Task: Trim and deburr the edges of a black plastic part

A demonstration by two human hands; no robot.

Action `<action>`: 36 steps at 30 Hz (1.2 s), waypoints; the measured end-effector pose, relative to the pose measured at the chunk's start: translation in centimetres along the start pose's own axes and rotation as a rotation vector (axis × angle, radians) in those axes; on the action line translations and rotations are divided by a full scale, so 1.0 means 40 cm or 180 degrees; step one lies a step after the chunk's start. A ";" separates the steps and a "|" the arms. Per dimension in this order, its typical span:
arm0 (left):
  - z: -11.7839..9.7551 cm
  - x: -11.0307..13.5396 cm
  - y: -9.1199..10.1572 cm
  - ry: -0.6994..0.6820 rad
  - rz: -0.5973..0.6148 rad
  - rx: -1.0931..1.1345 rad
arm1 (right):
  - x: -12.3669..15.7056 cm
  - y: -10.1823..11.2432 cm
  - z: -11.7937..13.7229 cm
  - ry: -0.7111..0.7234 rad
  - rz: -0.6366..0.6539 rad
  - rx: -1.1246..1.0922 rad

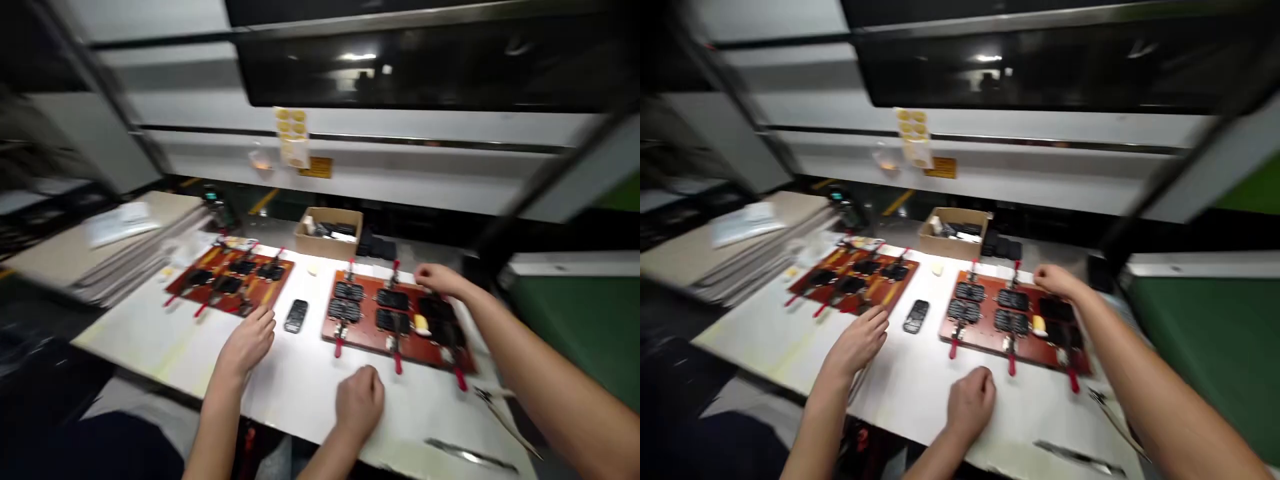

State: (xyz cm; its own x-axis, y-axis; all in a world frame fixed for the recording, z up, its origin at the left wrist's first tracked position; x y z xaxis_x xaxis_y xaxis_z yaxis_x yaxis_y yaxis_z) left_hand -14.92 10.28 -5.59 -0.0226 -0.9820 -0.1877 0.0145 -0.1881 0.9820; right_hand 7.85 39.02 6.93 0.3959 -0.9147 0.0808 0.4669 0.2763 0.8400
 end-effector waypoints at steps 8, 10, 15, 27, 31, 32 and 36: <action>-0.139 0.017 0.018 0.0371 0.0177 0.1718 | 0.096 -0.091 -0.018 0.0173 0.0689 0.0052; -0.130 0.014 0.026 0.0470 0.0201 0.1956 | 0.109 -0.095 0.009 0.0333 0.0630 -0.0079; -0.120 0.011 0.053 0.0579 0.0331 0.2770 | 0.217 -0.037 0.076 0.0419 0.0199 -0.0658; -0.199 0.236 0.178 0.0372 0.2128 0.5582 | 0.949 -0.267 0.144 -0.0374 0.0632 -0.3752; -0.237 0.268 0.160 0.0262 0.2595 0.5760 | 0.987 -0.214 -0.022 -0.0819 -0.0159 -0.3114; -0.242 0.271 0.159 0.0275 0.2624 0.5868 | 0.976 -0.191 -0.076 -0.0899 -0.0500 -0.2756; -0.253 0.275 0.178 0.0599 0.2532 0.6412 | 0.887 -0.126 -0.263 -0.0972 -0.1104 -0.1310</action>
State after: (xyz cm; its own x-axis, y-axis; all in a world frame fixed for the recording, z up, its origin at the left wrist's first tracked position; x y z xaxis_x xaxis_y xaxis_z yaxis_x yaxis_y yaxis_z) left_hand -4.96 -2.06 -0.85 -0.4713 -0.8357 0.2819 -0.8166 0.2927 -0.4975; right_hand 27.85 8.30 -0.06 -0.0493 -0.9979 0.0410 0.8188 -0.0169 0.5738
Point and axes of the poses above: each hand's wrist, its own x-axis away from the middle knuckle, its own y-axis out of the back of the hand, z = x × y, the point moved 2 cm from there along -x, towards the middle knuckle, and after that the axes turned 13 degrees about -x, right-handed, at the moved point
